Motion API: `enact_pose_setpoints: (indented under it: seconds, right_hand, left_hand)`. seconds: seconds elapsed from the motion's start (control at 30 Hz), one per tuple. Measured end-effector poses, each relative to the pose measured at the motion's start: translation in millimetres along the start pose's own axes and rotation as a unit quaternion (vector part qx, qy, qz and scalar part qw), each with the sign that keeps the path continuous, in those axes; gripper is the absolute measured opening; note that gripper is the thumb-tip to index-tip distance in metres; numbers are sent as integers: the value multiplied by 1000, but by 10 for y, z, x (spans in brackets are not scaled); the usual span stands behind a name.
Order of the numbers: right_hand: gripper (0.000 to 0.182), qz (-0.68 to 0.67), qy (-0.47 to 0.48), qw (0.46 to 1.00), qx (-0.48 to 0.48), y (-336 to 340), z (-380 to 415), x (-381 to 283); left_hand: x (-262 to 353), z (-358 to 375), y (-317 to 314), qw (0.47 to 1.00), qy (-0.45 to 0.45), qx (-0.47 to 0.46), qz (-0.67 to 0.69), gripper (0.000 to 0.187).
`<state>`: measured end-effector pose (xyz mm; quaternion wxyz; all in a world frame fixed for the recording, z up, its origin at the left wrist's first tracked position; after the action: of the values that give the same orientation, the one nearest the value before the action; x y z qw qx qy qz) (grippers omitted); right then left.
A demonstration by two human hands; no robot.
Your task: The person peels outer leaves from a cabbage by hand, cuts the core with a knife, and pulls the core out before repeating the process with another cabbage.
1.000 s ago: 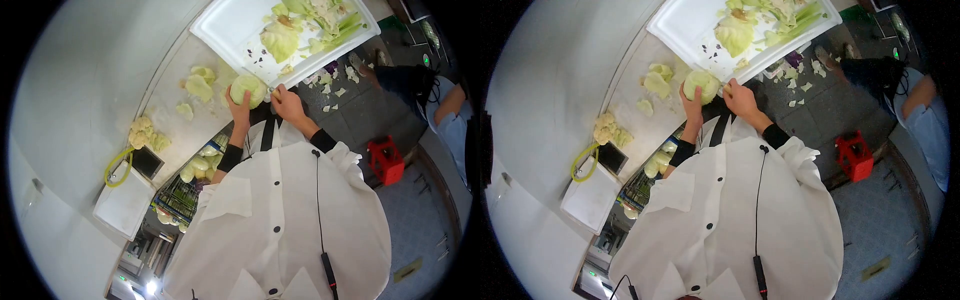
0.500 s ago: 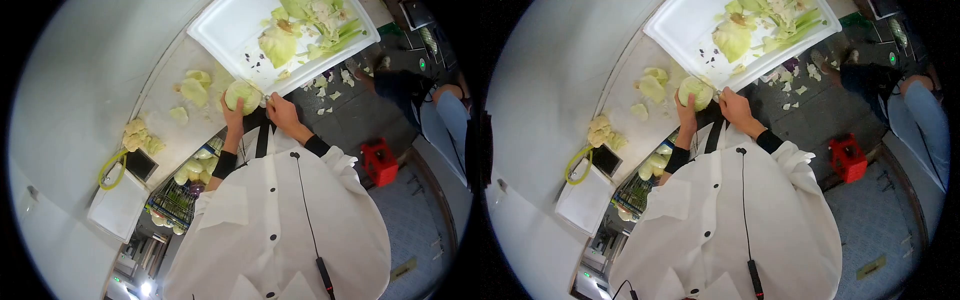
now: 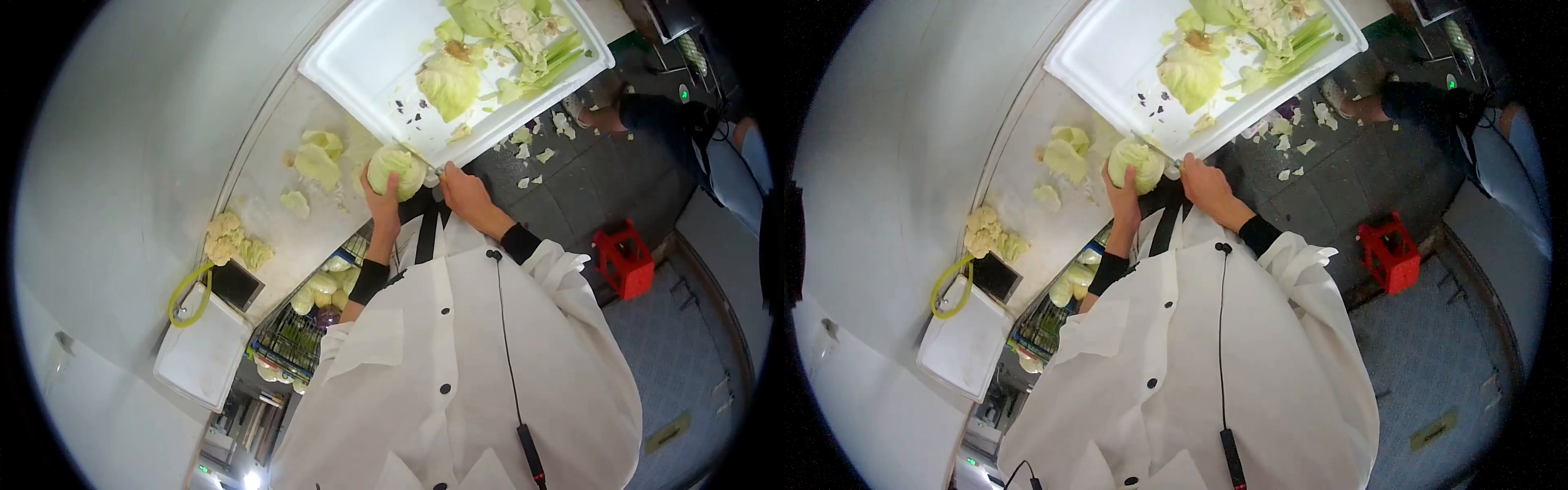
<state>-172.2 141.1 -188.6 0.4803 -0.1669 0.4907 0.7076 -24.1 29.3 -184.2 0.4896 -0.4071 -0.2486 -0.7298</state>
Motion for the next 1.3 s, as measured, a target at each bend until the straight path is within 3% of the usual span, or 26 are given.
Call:
enact_pose_setpoints:
  seconds: [0.17,0.33,0.43,0.6,0.77,0.87,1.07,1.3]
  right_hand:
    - [23,16,-17,999,-40,26,-67,-26]
    - [19,8,-45,996,-72,31,-129,-70]
    - [19,17,-11,998,-52,-19,-213,-54]
    - [18,33,-41,996,-68,19,-234,-101]
    - [17,23,-10,999,-34,-47,-165,-45]
    - [16,47,-14,998,-30,-183,-260,31]
    - [11,107,-5,994,8,-237,-395,2]
    - [20,30,-15,998,58,150,-392,-19]
  left_hand:
    - [8,1,-5,998,27,8,61,67]
    - [6,24,-4,1000,13,3,24,67]
    - [-19,19,-6,999,8,7,39,67]
    - [-1,-18,10,998,-1,4,63,64]
    - [96,-22,56,979,68,-5,190,62]
    - [-2,-67,102,993,44,-18,108,59]
    - [31,-51,138,992,44,-46,108,57]
    - [179,-101,244,983,80,-83,145,60]
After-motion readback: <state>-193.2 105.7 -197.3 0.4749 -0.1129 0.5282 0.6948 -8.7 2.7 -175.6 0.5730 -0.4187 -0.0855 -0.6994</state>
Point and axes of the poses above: each hand's wrist, its own z-axis away from the middle knuckle, its own y-axis out of the back of the hand, x = y × z, the point moved 1 cm from there along -z, towards the middle knuckle, and after that the axes turned 8 degrees about -x, right-handed, at the moved point
